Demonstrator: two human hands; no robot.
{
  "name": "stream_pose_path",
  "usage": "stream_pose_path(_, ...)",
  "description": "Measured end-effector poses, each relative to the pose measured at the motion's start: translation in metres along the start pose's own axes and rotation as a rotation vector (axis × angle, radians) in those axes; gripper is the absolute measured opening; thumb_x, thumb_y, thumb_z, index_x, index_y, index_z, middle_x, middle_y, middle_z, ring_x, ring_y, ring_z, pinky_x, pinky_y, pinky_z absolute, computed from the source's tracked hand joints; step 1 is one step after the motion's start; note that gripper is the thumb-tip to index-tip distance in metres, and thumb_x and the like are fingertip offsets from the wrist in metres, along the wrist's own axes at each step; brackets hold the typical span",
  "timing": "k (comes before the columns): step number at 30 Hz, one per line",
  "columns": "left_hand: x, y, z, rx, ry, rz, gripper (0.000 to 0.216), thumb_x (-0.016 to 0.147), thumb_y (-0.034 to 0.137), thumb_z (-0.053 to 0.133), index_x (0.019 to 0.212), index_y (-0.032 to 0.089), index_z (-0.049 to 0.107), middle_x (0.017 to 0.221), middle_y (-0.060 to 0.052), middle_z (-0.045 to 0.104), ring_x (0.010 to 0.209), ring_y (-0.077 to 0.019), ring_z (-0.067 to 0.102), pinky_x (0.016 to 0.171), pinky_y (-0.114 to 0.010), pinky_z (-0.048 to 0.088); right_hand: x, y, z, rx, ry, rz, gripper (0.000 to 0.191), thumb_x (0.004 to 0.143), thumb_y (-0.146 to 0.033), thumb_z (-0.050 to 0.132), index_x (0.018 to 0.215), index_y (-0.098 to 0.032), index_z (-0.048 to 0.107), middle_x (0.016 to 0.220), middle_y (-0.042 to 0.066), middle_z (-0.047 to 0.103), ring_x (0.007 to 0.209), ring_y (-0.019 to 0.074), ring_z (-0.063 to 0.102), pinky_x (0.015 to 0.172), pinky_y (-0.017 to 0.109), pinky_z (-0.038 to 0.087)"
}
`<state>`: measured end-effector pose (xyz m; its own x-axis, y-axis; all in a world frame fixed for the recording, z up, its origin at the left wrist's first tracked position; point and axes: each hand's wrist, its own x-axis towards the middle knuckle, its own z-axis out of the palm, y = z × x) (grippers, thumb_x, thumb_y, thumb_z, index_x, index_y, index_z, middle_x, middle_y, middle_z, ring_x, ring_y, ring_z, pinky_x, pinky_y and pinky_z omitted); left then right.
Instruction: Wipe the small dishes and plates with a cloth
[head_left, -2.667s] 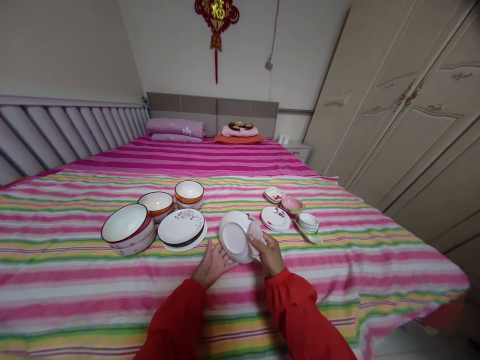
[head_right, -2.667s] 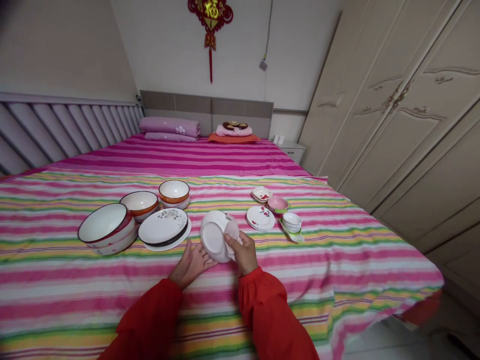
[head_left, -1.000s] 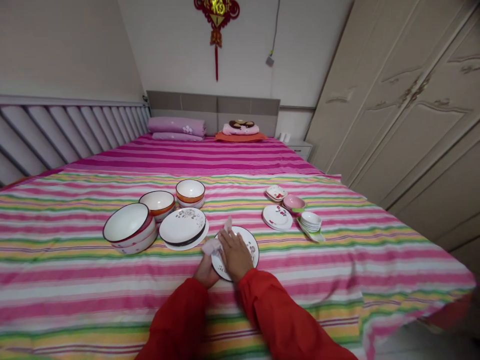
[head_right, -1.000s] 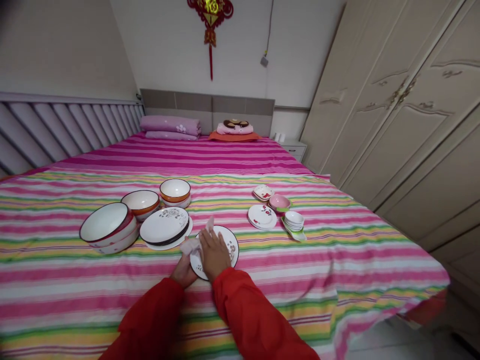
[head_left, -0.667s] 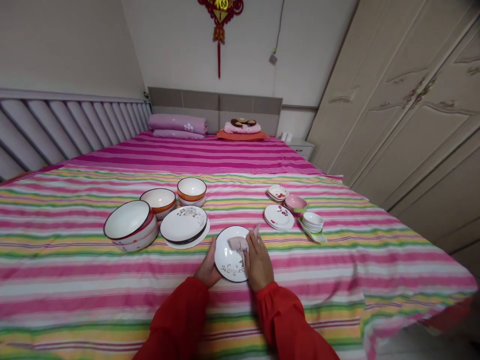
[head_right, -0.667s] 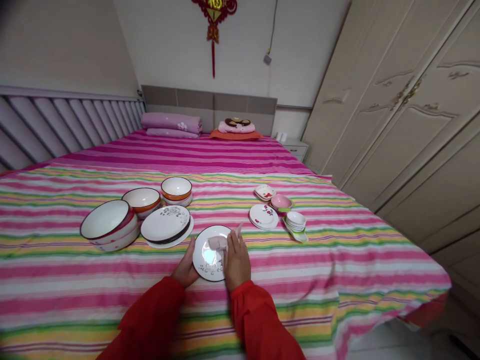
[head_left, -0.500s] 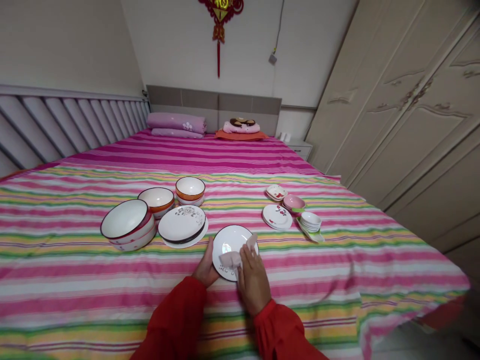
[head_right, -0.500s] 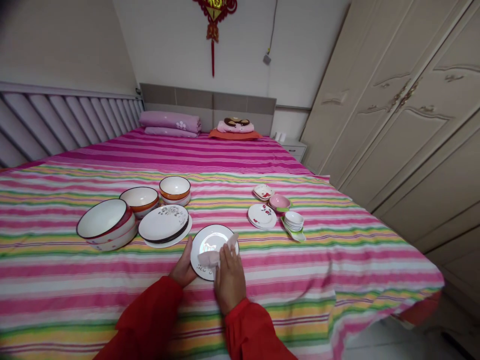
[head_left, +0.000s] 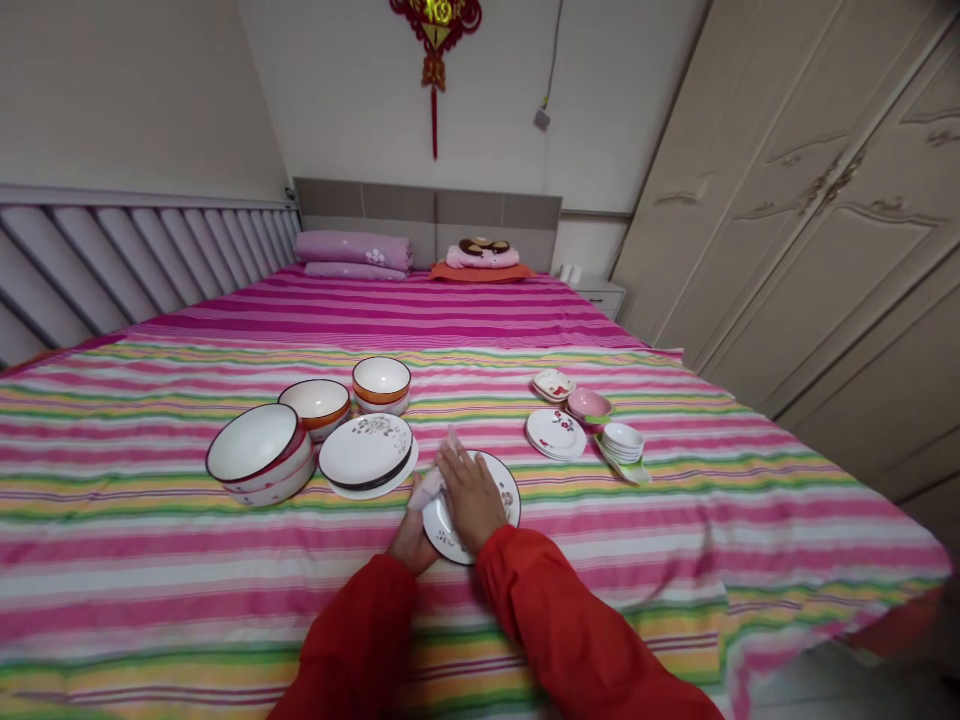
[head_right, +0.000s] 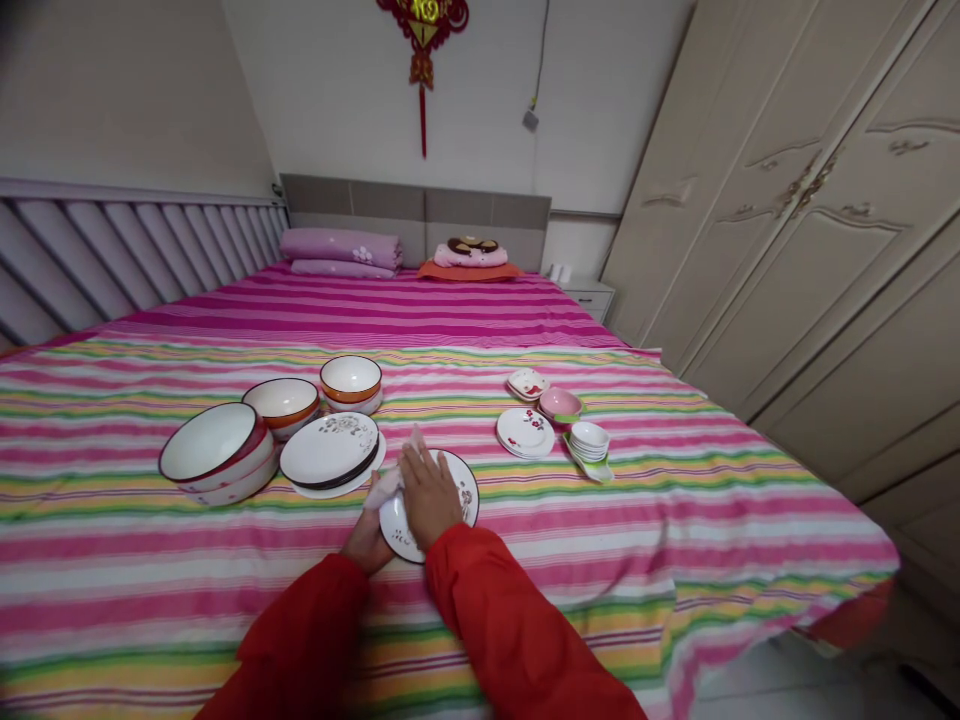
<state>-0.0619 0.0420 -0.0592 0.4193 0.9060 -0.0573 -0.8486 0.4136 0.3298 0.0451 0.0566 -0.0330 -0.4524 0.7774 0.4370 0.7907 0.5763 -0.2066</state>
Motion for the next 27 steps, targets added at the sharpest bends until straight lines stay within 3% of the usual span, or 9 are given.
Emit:
stream_pose_path(3,0.000,-0.001,0.008,0.032,-0.020,-0.038,0.053,0.090,0.044,0.033,0.133,0.014,0.041,0.123,-0.011,0.059,0.122,-0.0224,0.046,0.109,-0.038,0.022,0.001,0.016,-0.007,0.003,0.053,0.140,0.052,0.087,-0.016,0.041,0.139,-0.018,0.033,0.143,0.008,0.035,0.135,0.0221,0.023,0.107,0.046,0.022)
stream_pose_path(8,-0.002,-0.003,-0.002,0.030,-0.093,-0.098,0.060,0.089,0.049,0.032,0.135,0.010,0.037,0.124,-0.014,0.057,0.124,-0.0247,0.043,0.110,-0.042,0.021,-0.028,0.035,-0.004,0.237,0.266,0.268,0.051,0.083,-0.014,0.039,0.134,-0.014,0.042,0.137,0.012,0.043,0.130,0.0229,0.033,0.106,0.043,0.029)
stream_pose_path(13,-0.004,-0.001,-0.004,0.040,-0.044,-0.090,0.058,0.089,0.046,0.034,0.137,0.014,0.034,0.118,-0.012,0.062,0.119,-0.0250,0.049,0.109,-0.042,0.022,-0.058,0.033,0.000,0.799,0.488,0.629,0.050,0.078,-0.029,0.050,0.126,-0.014,0.050,0.125,0.012,0.055,0.114,0.0243,0.051,0.097,0.041,0.041)
stream_pose_path(16,-0.004,0.000,-0.006,0.041,-0.014,-0.072,0.057,0.089,0.045,0.035,0.137,0.015,0.035,0.120,-0.013,0.061,0.118,-0.0253,0.050,0.109,-0.043,0.022,-0.063,0.020,-0.005,1.239,0.499,0.856,0.054,0.070,-0.035,0.062,0.120,-0.013,0.056,0.112,0.011,0.064,0.101,0.0257,0.060,0.087,0.040,0.048)
stream_pose_path(19,-0.002,0.001,-0.011,0.033,-0.018,-0.059,0.059,0.088,0.048,0.036,0.136,0.014,0.037,0.120,-0.014,0.060,0.119,-0.0269,0.048,0.109,-0.046,0.022,-0.066,0.002,-0.007,1.561,0.488,0.950,0.053,0.062,-0.034,0.071,0.109,-0.012,0.061,0.098,0.010,0.069,0.090,0.0258,0.065,0.079,0.038,0.052)
stream_pose_path(23,-0.001,0.001,-0.013,0.031,-0.050,-0.060,0.061,0.088,0.050,0.035,0.135,0.013,0.037,0.121,-0.015,0.059,0.123,-0.0258,0.045,0.110,-0.046,0.020,-0.068,-0.010,-0.002,1.639,0.531,1.008,0.048,0.055,-0.031,0.077,0.099,-0.013,0.065,0.090,0.009,0.071,0.084,0.0247,0.066,0.074,0.035,0.053)
stream_pose_path(27,-0.003,0.000,-0.010,0.044,-0.076,-0.094,0.062,0.088,0.049,0.035,0.137,0.012,0.034,0.124,-0.015,0.056,0.125,-0.0242,0.042,0.111,-0.043,0.017,-0.062,0.005,-0.005,1.621,0.533,1.064,0.038,0.050,-0.023,0.077,0.086,-0.014,0.068,0.078,0.005,0.071,0.073,0.0224,0.066,0.068,0.033,0.052)
